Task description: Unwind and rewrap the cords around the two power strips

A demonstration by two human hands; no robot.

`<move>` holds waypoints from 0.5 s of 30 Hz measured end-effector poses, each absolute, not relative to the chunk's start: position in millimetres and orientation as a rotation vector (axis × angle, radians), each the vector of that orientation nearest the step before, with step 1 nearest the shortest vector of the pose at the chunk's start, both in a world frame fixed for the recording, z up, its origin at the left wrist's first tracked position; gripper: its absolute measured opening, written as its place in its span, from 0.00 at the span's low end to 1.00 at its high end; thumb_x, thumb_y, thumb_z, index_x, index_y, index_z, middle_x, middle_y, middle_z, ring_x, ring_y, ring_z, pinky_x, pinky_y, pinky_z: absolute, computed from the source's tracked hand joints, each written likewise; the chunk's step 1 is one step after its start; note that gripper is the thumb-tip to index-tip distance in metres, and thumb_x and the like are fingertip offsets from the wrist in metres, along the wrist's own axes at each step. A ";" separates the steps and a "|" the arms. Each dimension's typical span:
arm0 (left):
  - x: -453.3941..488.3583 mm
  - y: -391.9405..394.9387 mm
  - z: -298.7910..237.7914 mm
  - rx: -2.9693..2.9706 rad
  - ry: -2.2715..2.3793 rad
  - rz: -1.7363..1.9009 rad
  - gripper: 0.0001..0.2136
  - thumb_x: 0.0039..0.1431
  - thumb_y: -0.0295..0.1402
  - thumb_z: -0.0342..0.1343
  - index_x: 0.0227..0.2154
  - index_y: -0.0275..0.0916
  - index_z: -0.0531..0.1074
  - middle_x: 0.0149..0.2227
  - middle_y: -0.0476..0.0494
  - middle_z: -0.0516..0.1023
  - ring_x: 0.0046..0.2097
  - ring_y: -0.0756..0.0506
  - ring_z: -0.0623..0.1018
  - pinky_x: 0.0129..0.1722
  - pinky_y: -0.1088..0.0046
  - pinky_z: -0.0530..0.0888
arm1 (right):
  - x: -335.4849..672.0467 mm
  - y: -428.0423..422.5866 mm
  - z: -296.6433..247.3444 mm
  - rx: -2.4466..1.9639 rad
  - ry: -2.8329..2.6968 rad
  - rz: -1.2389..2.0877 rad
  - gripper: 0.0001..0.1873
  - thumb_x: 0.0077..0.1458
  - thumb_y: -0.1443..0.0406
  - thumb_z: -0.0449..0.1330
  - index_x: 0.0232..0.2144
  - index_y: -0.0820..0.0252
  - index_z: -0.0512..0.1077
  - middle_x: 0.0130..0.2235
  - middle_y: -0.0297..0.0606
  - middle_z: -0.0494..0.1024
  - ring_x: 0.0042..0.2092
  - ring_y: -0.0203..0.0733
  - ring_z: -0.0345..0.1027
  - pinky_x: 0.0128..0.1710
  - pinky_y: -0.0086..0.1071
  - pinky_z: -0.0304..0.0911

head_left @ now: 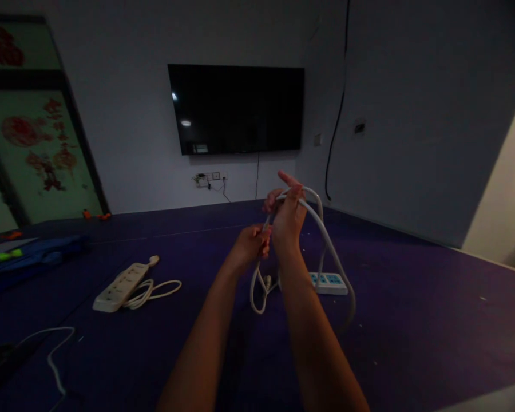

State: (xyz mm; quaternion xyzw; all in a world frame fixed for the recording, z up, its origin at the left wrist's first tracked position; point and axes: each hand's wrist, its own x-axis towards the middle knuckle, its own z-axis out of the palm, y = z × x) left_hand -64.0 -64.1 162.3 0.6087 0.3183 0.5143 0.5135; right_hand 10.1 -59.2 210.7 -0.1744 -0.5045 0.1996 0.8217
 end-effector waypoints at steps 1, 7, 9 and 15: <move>-70.1 -65.9 164.3 1.522 0.759 1.123 0.10 0.43 0.33 0.61 0.29 0.32 0.72 0.18 0.52 0.67 0.18 0.54 0.66 0.20 0.77 0.66 | 17.5 -60.3 210.7 -0.418 -1.146 0.433 0.31 0.59 0.44 0.39 0.45 0.61 0.67 0.19 0.27 0.62 0.18 0.30 0.55 0.20 0.25 0.54; -115.1 -89.6 191.5 1.898 0.771 1.158 0.52 0.34 0.37 0.69 0.63 0.44 0.47 0.65 0.30 0.49 0.64 0.34 0.53 0.57 0.52 0.58 | 42.0 -55.7 201.0 -0.944 -1.773 0.152 0.22 0.62 0.58 0.46 0.24 0.63 0.71 0.18 0.31 0.65 0.24 0.33 0.62 0.29 0.26 0.57; -122.2 -98.2 199.8 2.045 0.789 1.284 0.62 0.30 0.39 0.71 0.64 0.49 0.33 0.67 0.34 0.39 0.66 0.34 0.42 0.60 0.49 0.49 | 35.8 -54.6 197.7 -1.127 -1.976 0.065 0.19 0.61 0.62 0.48 0.25 0.63 0.72 0.25 0.36 0.73 0.31 0.35 0.67 0.35 0.26 0.59; -113.2 -94.0 199.3 1.945 1.039 1.499 0.64 0.27 0.38 0.72 0.64 0.49 0.32 0.67 0.33 0.39 0.65 0.31 0.48 0.59 0.55 0.56 | -5.4 -54.1 194.8 -1.652 -2.375 0.159 0.11 0.54 0.62 0.58 0.38 0.58 0.76 0.40 0.42 0.79 0.43 0.45 0.73 0.38 0.30 0.65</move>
